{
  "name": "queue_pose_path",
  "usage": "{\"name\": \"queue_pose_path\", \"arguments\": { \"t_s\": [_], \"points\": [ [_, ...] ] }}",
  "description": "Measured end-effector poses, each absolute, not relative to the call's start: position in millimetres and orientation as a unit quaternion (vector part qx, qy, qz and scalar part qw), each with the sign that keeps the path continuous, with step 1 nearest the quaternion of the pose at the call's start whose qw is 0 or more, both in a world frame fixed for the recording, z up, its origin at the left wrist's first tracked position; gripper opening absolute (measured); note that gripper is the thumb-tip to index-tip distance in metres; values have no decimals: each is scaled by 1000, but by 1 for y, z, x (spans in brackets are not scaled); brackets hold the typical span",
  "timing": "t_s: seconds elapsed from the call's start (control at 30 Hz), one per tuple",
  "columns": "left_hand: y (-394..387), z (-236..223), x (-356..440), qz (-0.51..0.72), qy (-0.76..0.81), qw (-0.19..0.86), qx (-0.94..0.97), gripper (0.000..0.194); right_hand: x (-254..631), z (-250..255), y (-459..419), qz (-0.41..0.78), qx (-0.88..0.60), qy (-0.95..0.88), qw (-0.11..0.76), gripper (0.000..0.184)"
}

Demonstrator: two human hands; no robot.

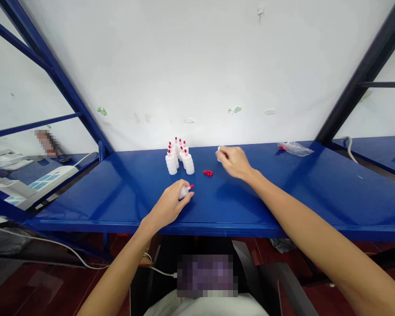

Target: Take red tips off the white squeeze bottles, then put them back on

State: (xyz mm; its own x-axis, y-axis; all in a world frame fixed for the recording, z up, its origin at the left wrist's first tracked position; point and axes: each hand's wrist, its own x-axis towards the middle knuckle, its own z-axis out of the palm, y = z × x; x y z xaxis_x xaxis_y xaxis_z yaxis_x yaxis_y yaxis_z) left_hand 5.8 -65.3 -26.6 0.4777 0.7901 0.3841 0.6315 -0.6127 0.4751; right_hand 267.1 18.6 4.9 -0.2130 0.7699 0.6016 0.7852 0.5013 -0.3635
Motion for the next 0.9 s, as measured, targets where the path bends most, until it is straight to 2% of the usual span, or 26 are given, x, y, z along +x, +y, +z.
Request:
{"name": "queue_pose_path", "arguments": {
  "t_s": [0.13, 0.2, 0.27, 0.47, 0.57, 0.73, 0.9],
  "points": [
    [-66, -25, 5, 302, 399, 163, 851, 17, 220, 10, -18, 56, -319, -917, 234, 28],
    [-66, -24, 4, 309, 389, 171, 851, 18, 205, 9, -29, 68, -286, -935, 197, 28],
    [-67, -24, 5, 315, 382, 167, 852, 20, 198, 7, -34, 84, -277, -937, 196, 31],
    [-69, -23, 7, 339, 388, 86, 853, 21, 204, 7, -25, 199, -298, -895, 267, 41],
    [-70, -22, 7, 330, 392, 88, 854, 21, 220, 7, -9, 158, -375, -875, 261, 38],
    [-70, -21, 6, 285, 403, 103, 864, 21, 258, 5, 18, 13, -517, -848, 118, 22],
    [-67, -20, 6, 261, 409, 122, 866, 20, 270, 5, 25, 0, -527, -849, 34, 22]
  ]
}}
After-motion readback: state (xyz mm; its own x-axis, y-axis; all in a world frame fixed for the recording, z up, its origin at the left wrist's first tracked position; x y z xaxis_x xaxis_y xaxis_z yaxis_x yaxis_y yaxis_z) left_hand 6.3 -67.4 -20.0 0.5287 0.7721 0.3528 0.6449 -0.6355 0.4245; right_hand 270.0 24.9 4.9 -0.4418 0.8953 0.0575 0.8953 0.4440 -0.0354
